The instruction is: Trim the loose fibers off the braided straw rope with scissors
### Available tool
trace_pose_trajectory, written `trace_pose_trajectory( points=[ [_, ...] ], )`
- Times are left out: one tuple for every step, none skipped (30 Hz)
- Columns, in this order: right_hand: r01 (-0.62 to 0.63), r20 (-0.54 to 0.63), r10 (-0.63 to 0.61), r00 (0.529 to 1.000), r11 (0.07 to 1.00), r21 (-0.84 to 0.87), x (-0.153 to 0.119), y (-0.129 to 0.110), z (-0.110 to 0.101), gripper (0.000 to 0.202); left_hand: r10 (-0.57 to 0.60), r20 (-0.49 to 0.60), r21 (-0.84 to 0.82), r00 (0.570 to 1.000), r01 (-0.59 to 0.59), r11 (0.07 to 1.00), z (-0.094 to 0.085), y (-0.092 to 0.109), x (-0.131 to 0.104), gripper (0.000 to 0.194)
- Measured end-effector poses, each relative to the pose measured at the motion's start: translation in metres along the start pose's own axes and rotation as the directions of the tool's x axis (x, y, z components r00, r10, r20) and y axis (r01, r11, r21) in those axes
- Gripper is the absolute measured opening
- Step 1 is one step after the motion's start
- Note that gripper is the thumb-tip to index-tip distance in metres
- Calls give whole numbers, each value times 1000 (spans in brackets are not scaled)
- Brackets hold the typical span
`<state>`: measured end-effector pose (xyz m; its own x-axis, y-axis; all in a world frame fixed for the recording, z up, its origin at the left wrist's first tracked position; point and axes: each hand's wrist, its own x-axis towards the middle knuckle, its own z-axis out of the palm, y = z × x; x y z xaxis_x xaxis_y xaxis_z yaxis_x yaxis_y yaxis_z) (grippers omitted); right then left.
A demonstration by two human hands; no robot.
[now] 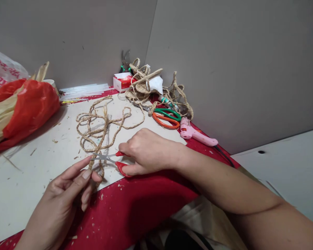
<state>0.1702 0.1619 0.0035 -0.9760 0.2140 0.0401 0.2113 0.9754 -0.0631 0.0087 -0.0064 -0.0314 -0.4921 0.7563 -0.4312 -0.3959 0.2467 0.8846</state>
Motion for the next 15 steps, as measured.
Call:
trace_pose_trajectory(
  points=[
    [-2,10,2,1000,1000,-5,0,0,0,34,-1,-2,-1,1000,1,1000,0,1,0,51],
    [-4,22,4,1000,1000,-7,0,-1,0,34,-6,-2,-3,1000,6,1000,0,1,1,51],
    [-2,34,2,999,1000,-7,1,-1,0,35,-15,1,-6,1000,15,1000,1,2,1,51],
    [1,45,-1,999,1000,-4,1,-2,0,35,-25,7,-10,1000,25,1000,1,2,1,51],
    [6,53,-5,999,1000,-2,1,-2,0,36,-35,10,-15,999,35,999,1,2,2,51],
    [10,55,-10,998,1000,1,2,-2,1,35,-42,12,-21,999,42,999,1,2,2,51],
    [13,55,-14,998,1000,4,2,-2,1,35,-47,11,-27,999,48,999,1,2,2,51],
    [15,55,-15,998,1000,6,2,-2,1,34,-50,11,-34,999,50,998,1,2,2,51],
    [12,56,-12,998,1000,6,3,-2,1,34,-52,13,-44,999,52,998,1,2,2,51],
    [9,60,-10,998,1000,7,3,-2,2,33,-57,18,-55,998,58,997,1,3,2,51],
    [11,64,-11,998,1000,6,3,-1,2,32,-65,27,-65,998,66,996,2,4,1,50],
    [15,68,-16,998,1000,6,3,-1,1,31,-73,40,-75,997,76,994,3,5,1,50],
    [21,70,-22,997,1000,6,3,-1,1,30,-83,55,-82,995,87,993,3,7,0,48],
    [28,69,-28,997,1000,7,3,-1,1,28,-88,67,-88,994,94,992,4,9,-2,46],
    [32,68,-33,997,999,9,3,-1,0,27,-93,73,-92,993,99,991,5,10,-3,44]
  ],
)
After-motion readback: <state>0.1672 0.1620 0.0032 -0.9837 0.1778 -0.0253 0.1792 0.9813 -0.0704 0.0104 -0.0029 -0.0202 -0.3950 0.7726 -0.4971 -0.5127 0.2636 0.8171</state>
